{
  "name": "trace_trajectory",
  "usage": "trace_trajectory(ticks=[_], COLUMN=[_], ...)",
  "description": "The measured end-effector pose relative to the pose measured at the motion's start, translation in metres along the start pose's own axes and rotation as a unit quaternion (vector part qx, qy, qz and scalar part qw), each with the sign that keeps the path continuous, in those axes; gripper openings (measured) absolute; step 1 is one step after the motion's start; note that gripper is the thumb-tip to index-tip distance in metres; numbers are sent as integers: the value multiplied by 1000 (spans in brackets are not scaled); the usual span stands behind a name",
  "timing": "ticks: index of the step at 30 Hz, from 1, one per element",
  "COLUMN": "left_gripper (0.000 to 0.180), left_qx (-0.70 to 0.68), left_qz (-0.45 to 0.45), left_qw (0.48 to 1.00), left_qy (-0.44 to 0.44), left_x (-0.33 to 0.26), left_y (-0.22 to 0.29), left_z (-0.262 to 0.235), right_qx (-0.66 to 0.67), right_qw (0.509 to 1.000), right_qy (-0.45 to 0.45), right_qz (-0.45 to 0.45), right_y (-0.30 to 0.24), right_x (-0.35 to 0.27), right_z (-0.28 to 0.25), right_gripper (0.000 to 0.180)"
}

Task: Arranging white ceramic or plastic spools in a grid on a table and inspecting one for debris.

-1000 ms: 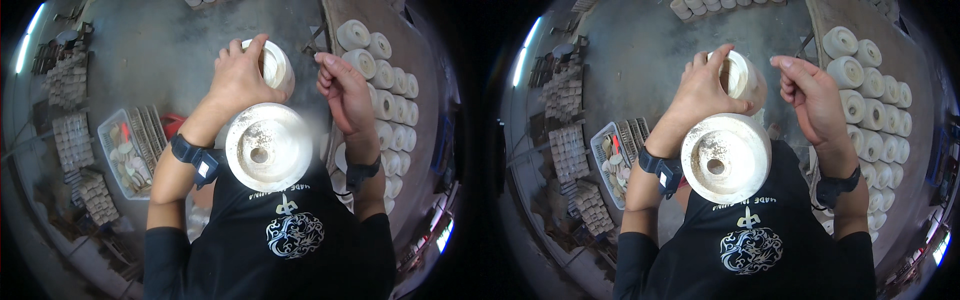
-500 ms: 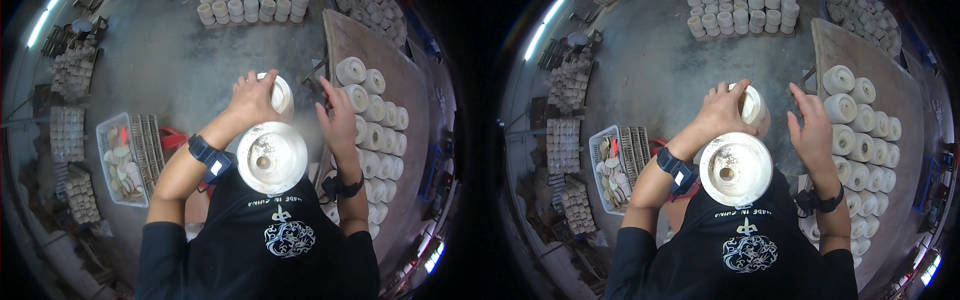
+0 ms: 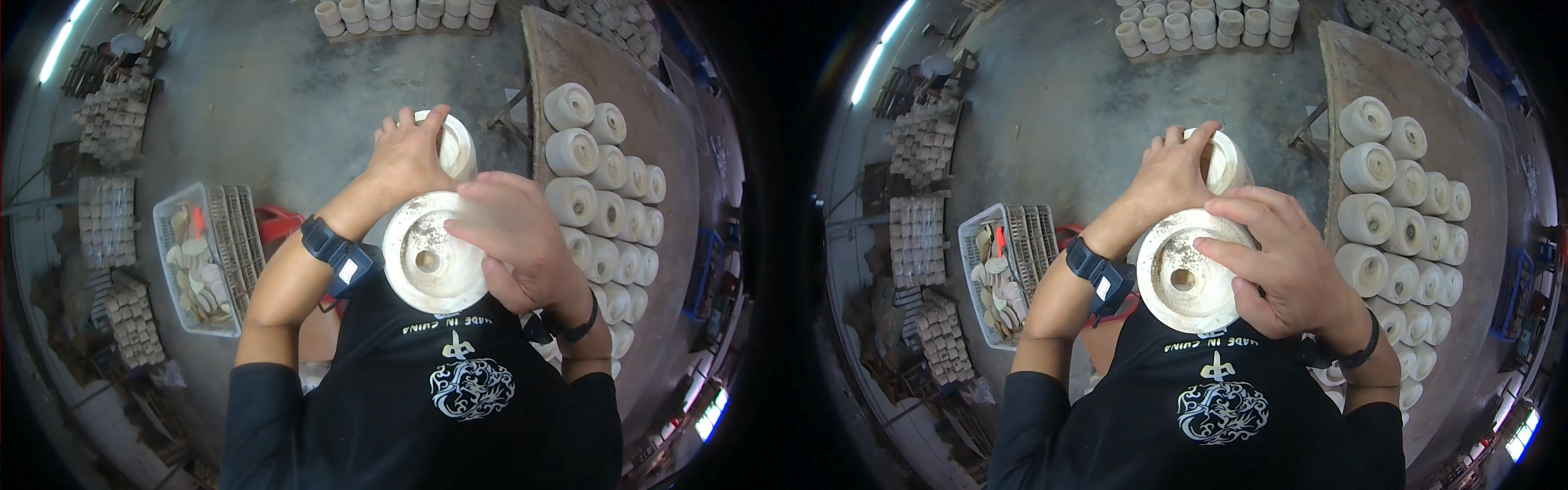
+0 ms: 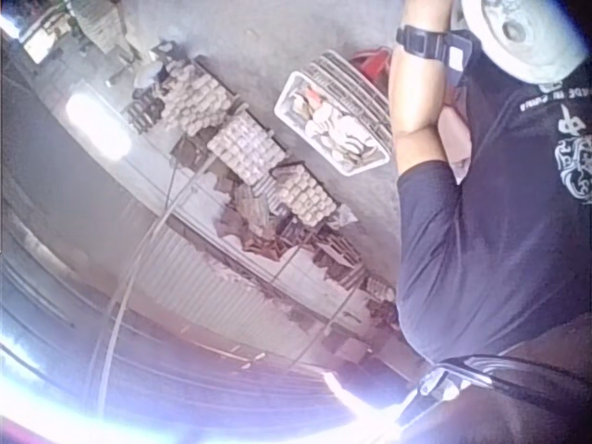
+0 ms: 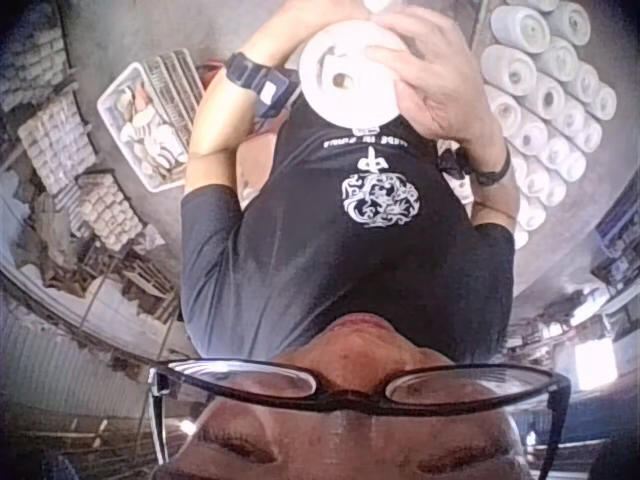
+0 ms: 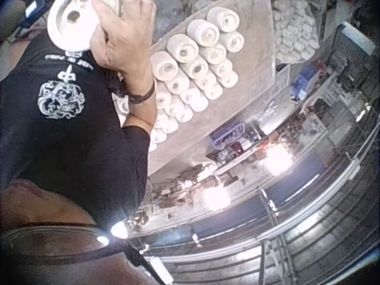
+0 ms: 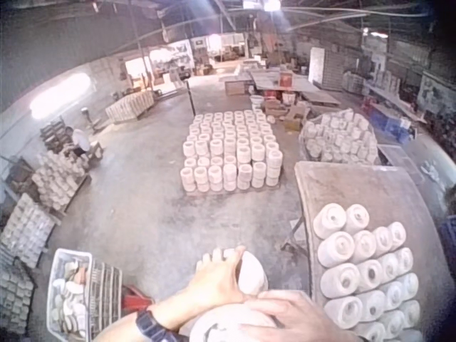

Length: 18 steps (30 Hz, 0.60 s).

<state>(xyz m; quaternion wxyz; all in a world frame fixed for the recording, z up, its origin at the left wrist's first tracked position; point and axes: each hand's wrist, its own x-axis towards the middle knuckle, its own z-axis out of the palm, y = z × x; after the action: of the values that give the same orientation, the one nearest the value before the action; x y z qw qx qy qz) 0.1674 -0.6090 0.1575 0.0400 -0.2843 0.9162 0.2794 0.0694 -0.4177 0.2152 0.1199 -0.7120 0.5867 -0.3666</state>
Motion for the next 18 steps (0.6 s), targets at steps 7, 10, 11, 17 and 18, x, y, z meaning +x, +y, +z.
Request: trace_trajectory(ticks=[7,10,11,17,18], left_gripper=[103,104,103,104,105], left_qx=[-1,7,-1,-22,-27], left_qz=[16,23,24,34,41], left_qw=[1000,1000,999,998,997], left_qy=[25,16,22,53,61], left_x=[0,-4,-6,-14,-15], left_y=[-4,0,1,5,6], left_z=[9,4,3,-4,-5], right_qx=[11,-4,-3,-46,-53], right_qw=[996,995,995,991,990], right_qy=[-85,-92,-93,-117,-119], right_qz=[-31,-40,-41,-53,-59], right_y=[-2,-4,-5,-13,-15], right_x=[4,5,5,6,5], right_z=[0,-2,-3,-14,-15], right_gripper=[50,48,48,42,41])
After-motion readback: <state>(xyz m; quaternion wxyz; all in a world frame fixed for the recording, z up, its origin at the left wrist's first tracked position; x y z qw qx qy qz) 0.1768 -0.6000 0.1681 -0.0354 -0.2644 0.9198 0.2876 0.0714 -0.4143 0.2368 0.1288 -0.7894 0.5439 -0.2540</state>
